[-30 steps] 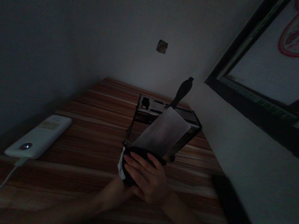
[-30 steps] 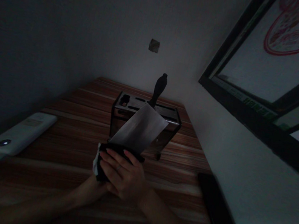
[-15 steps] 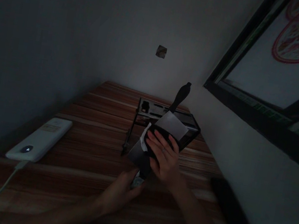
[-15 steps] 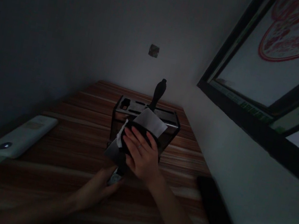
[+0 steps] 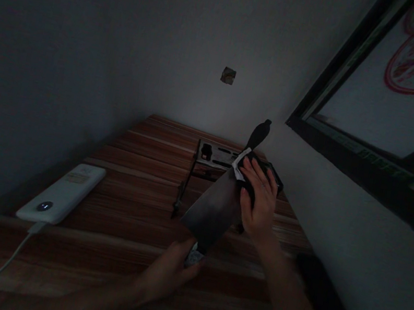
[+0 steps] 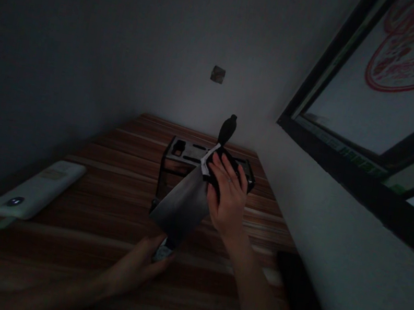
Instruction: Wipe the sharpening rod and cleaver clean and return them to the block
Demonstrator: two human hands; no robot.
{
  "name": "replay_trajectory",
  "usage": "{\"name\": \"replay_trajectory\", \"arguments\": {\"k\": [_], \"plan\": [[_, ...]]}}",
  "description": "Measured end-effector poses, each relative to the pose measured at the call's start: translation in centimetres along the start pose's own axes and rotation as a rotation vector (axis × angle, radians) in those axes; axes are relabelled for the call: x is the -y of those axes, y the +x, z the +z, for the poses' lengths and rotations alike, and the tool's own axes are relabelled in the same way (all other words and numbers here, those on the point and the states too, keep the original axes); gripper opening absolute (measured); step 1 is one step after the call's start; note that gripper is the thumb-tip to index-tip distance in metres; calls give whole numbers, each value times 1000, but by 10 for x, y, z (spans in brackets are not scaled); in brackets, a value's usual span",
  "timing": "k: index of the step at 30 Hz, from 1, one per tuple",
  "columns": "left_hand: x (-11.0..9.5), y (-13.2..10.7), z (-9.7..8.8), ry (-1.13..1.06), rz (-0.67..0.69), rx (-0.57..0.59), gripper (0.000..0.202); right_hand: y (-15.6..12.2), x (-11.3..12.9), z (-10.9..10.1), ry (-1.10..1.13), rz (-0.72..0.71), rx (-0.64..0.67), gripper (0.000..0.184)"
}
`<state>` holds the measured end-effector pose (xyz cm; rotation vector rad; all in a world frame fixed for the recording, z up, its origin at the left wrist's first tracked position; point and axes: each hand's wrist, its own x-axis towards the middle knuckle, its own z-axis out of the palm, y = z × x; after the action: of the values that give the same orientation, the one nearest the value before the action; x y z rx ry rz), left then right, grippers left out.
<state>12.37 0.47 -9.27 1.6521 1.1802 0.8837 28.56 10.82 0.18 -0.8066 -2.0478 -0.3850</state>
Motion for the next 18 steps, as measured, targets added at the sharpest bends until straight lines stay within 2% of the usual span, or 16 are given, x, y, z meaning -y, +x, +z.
{"name": "replay_trajectory", "arguments": {"k": [8,18], "plan": [[1,0,1,19,3,-17,20,-6,6,2,-3,-18,2,38],[2,1,2,10,6,-28,19,-39,38,13,37,-218,126,39]]}}
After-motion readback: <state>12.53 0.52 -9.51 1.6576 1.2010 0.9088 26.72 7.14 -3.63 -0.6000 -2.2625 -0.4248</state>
